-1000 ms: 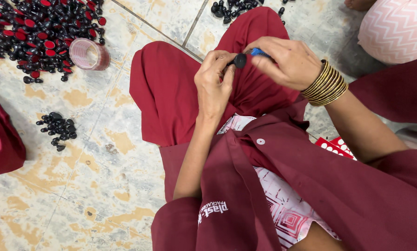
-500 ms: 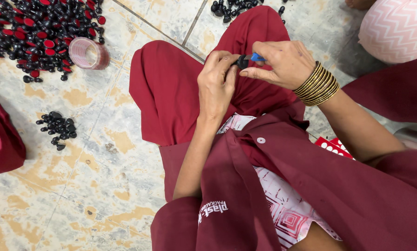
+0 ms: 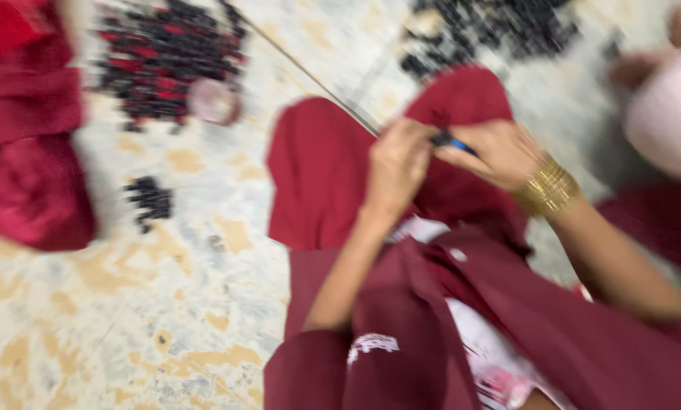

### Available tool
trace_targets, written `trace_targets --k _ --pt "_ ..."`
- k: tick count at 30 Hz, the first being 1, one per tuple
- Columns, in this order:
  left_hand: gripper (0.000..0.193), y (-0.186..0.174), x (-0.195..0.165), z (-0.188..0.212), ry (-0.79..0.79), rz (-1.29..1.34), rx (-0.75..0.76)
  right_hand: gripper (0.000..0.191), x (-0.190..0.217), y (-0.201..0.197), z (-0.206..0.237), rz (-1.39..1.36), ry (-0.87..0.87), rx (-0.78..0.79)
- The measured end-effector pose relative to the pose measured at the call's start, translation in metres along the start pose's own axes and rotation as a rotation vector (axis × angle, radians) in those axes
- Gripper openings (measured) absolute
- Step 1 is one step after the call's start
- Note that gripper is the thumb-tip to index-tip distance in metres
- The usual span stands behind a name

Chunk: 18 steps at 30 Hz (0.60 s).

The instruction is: The person sits on the floor sorting through piles of black plastic game pieces and, using a blue handheld press tool, attaches red felt discs to the base of each piece one at a time, setting completed pieces aside. Other workers around them perform the same assembly on the floor.

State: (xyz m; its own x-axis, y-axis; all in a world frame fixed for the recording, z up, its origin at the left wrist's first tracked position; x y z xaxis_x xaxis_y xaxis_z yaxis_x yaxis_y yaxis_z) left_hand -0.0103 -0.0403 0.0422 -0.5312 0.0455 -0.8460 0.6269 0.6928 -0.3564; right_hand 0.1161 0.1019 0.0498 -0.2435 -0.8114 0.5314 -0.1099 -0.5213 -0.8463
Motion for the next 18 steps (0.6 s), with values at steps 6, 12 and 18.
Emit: trace_targets --k 6,12,18 --pt "0.020 -0.002 0.003 -0.005 -0.036 0.012 0.026 0.032 -0.007 0.004 -0.019 -0.558 -0.028 -0.136" --pt "0.021 -0.008 0.015 0.002 -0.162 0.080 0.073 0.012 -0.032 0.036 -0.029 -1.161 0.299 0.061" --pt "0.020 -0.047 0.030 0.022 -0.176 -0.072 0.007 0.016 -0.039 0.056 -0.046 -1.049 0.365 0.153"
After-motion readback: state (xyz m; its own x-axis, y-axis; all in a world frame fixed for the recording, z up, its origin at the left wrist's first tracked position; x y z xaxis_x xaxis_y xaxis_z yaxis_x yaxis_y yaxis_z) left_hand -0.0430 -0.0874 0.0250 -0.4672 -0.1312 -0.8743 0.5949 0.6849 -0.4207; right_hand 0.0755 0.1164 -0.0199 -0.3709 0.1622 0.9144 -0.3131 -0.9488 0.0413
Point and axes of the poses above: each hand's wrist, its own z-axis away from the middle knuckle, its own y-axis out of the palm, x = y × z, the point moved 3 cm from there along -z, towards the middle knuckle, and after that the axes turned 1 degree about -z, right-handed, at the moved point
